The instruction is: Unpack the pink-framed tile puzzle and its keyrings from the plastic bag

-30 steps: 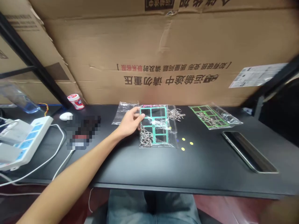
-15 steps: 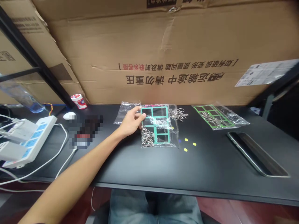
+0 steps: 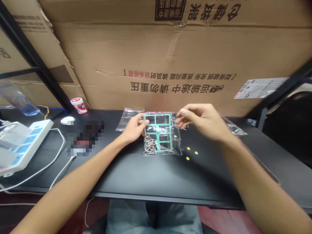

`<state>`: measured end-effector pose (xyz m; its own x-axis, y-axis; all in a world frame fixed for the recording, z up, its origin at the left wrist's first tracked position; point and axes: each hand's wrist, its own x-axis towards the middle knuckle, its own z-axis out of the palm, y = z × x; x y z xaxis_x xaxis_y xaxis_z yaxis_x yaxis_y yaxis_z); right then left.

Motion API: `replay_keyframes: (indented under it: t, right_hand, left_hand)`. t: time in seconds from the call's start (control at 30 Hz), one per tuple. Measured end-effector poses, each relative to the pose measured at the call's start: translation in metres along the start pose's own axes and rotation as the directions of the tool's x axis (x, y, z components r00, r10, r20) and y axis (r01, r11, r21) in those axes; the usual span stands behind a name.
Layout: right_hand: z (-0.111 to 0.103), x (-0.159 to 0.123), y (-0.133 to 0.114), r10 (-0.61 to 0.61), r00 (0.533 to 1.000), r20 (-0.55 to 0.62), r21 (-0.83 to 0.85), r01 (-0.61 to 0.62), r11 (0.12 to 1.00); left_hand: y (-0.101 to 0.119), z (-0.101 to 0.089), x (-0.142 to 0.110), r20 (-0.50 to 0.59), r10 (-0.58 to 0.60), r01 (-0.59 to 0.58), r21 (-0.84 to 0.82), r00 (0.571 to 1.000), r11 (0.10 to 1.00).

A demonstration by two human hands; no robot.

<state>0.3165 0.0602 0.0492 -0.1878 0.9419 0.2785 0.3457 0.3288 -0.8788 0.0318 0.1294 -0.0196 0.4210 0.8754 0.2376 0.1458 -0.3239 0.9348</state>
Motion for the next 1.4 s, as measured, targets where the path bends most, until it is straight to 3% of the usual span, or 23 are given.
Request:
replay_keyframes:
  t: [0.17, 0.3, 0.5, 0.57, 0.7, 0.8, 0.93, 1.0, 1.13, 1.27, 1.4]
  right_hand:
    - [0.018, 0.005, 0.038, 0.182, 0.973, 0.142, -0.179, -0.156, 0.971]
    - [0.023, 0.005, 0.049, 0.206, 0.96, 0.19, -0.034, -0.203, 0.979]
    - [0.024, 0.004, 0.044, 0.26, 0.956, 0.138, 0.097, -0.274, 0.957]
    - [0.023, 0.003, 0.043, 0.266, 0.934, 0.239, 0.228, -0.32, 0.92]
    - [0.023, -0.003, 0.042, 0.142, 0.862, 0.486, 0.387, -0.358, 0.85]
    - [0.026, -0.009, 0.045, 0.054, 0.827, 0.56, 0.305, -0.266, 0.914]
    - [0.036, -0.016, 0.051, -0.102, 0.862, 0.497, 0.1, 0.06, 0.993]
    - [0.041, -0.018, 0.053, -0.183, 0.864, 0.469, 0.046, 0.183, 0.982]
    - [0.045, -0.017, 0.054, -0.306, 0.825, 0.475, -0.019, 0.357, 0.934]
    - [0.045, -0.017, 0.053, -0.336, 0.812, 0.478, -0.038, 0.401, 0.915]
    - [0.045, -0.017, 0.054, -0.306, 0.818, 0.487, -0.025, 0.364, 0.931]
  left_hand:
    - [-0.001, 0.001, -0.001, -0.017, -0.004, 0.005, 0.03, 1.0, 1.0]
    - [0.001, 0.003, -0.002, -0.029, -0.016, 0.017, 0.048, 0.999, 0.999]
    - [0.0, 0.002, -0.002, -0.07, -0.023, 0.031, 0.105, 0.997, 0.994]
    - [0.0, 0.002, -0.002, -0.063, -0.022, 0.029, 0.099, 0.998, 0.995]
    - [0.007, 0.002, -0.005, -0.008, -0.01, 0.011, 0.124, 1.0, 0.992]
    - [0.014, 0.003, -0.008, 0.081, 0.08, -0.101, 0.303, 0.994, 0.948]
    - [0.013, 0.005, -0.012, 0.216, 0.207, -0.292, 0.514, 0.954, 0.806]
    - [0.011, 0.005, -0.012, 0.269, 0.3, -0.401, 0.545, 0.915, 0.736]
    - [0.019, 0.003, -0.012, 0.335, 0.459, -0.566, 0.553, 0.823, 0.612]
    - [0.029, 0.0, -0.013, 0.456, 0.367, -0.57, 0.474, 0.811, 0.671]
    - [0.024, 0.0, -0.011, 0.555, 0.259, -0.518, 0.382, 0.791, 0.765]
